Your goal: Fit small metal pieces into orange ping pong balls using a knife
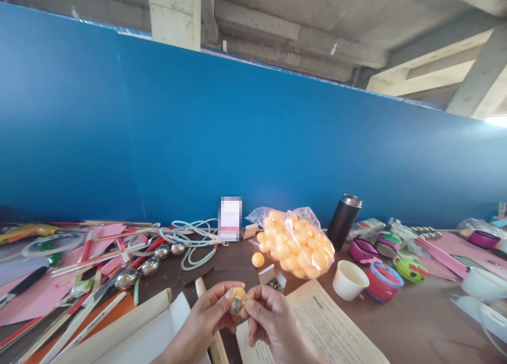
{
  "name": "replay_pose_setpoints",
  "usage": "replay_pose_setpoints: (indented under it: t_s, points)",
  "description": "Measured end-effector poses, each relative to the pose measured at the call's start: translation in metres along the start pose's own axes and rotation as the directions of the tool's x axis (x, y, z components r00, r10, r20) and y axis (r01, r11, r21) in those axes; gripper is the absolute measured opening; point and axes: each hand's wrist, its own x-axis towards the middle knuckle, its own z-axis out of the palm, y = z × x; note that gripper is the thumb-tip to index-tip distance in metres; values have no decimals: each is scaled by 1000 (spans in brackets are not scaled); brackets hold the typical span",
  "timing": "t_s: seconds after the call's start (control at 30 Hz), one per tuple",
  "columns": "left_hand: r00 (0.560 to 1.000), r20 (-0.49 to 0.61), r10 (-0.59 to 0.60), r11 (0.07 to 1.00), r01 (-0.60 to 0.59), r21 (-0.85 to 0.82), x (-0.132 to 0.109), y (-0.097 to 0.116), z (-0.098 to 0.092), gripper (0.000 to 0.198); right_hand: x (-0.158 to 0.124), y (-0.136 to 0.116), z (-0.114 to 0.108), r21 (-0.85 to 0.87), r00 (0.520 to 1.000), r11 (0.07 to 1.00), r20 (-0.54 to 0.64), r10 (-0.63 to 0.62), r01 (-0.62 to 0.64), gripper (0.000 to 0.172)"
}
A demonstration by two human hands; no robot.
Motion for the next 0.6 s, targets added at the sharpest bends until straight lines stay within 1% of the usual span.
replay_pose_setpoints:
  t_s: [0.3,0.47,0.6]
  points:
    - [1000,11,-1,1000,1,-20,1,1,0,36,-1,-1,0,1,1000,1000,22,7,-7,33]
    - [1000,16,4,1000,-4,7,1,-1,-1,36,-2,0,0,6,1000,1000,15,-2,2,30]
    - [1000,0,11,999,-11,40,2,-5,-4,39,-1,0,-1,6,1000,1000,14,9,-9,29]
